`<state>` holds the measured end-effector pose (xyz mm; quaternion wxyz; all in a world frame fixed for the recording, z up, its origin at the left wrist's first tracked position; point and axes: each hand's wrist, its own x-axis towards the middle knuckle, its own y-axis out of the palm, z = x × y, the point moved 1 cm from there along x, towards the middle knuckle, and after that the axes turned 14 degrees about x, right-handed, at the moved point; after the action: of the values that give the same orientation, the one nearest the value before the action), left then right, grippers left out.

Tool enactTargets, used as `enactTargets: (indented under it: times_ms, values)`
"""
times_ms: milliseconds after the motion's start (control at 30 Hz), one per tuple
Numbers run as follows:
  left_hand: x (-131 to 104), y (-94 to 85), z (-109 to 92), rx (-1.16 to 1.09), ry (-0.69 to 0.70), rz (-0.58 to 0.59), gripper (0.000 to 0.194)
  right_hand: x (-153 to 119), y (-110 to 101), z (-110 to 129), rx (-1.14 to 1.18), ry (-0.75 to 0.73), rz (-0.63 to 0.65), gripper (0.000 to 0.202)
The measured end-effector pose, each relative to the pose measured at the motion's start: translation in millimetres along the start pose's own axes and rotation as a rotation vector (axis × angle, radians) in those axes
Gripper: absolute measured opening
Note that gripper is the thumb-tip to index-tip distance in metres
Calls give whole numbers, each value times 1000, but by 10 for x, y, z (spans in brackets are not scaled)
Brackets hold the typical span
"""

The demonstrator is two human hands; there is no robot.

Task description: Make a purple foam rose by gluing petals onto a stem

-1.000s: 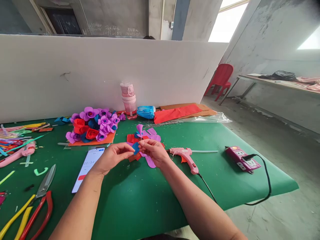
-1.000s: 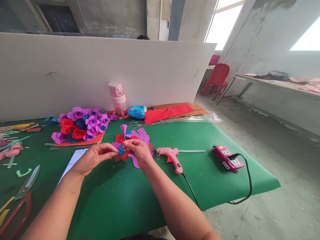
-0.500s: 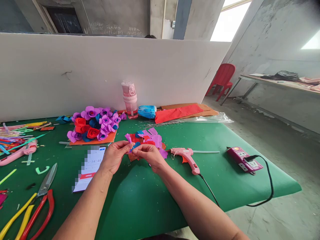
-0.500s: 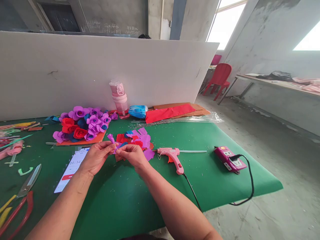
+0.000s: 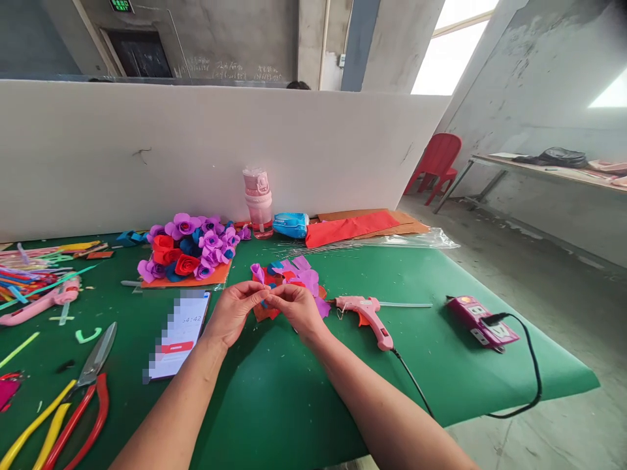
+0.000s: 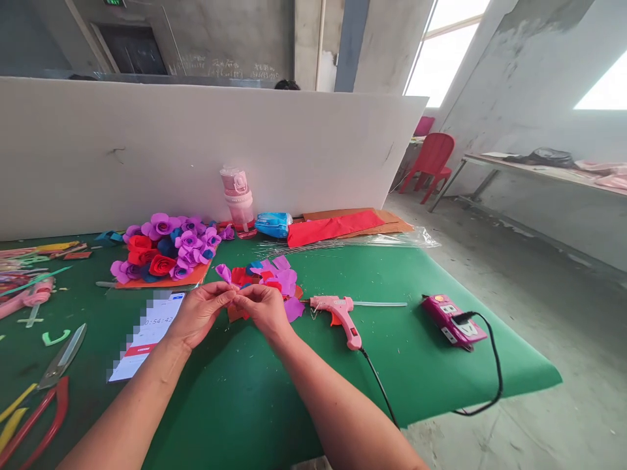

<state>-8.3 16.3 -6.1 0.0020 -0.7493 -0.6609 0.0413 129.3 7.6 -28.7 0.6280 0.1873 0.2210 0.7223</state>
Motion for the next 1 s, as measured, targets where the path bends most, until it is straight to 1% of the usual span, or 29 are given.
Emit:
enactTargets:
  times_ms: [133, 233, 300, 333, 433, 467, 533, 600, 700, 833, 933, 1000]
  values:
    - [-7, 28, 19, -7, 15, -21, 18, 23, -17, -72, -50, -24, -21, 26]
    - [-9, 29, 2, -5, 23, -46, 18, 36, -20, -41, -91, -17, 0, 25]
    - [-7, 11, -26, -34, 56, -86, 18, 47, -59, 78, -108, -54, -13, 26]
    - [-6, -3, -42, -52, 84, -107, 18, 55, -98, 169, -112, -96, -42, 26]
    - [-1, -49, -83, -25, 176, -159, 18, 79, -272, 493, -176, -290, -194, 23]
    - [1, -61, -89, 4, 198, -177, 18, 85, -332, 588, -197, -326, -235, 24]
    - [5, -75, -89, 46, 233, -208, 19, 93, -427, 711, -260, -348, -277, 29]
    - [9, -78, -79, 50, 255, -226, 20, 98, -472, 731, -354, -327, -280, 35]
    - [20, -86, -61, 38, 277, -230, 20, 104, -457, 630, -503, -295, -263, 43]
    - [45, -136, -42, 50, 309, -248, 18, 89, -378, 526, -658, -290, -176, 36]
    - [66, -180, -24, 46, 301, -265, 18, 46, -352, 592, -790, -278, -186, 37]
    - [75, -193, -13, 26, 294, -265, 18, 18, -354, 684, -870, -316, -187, 35]
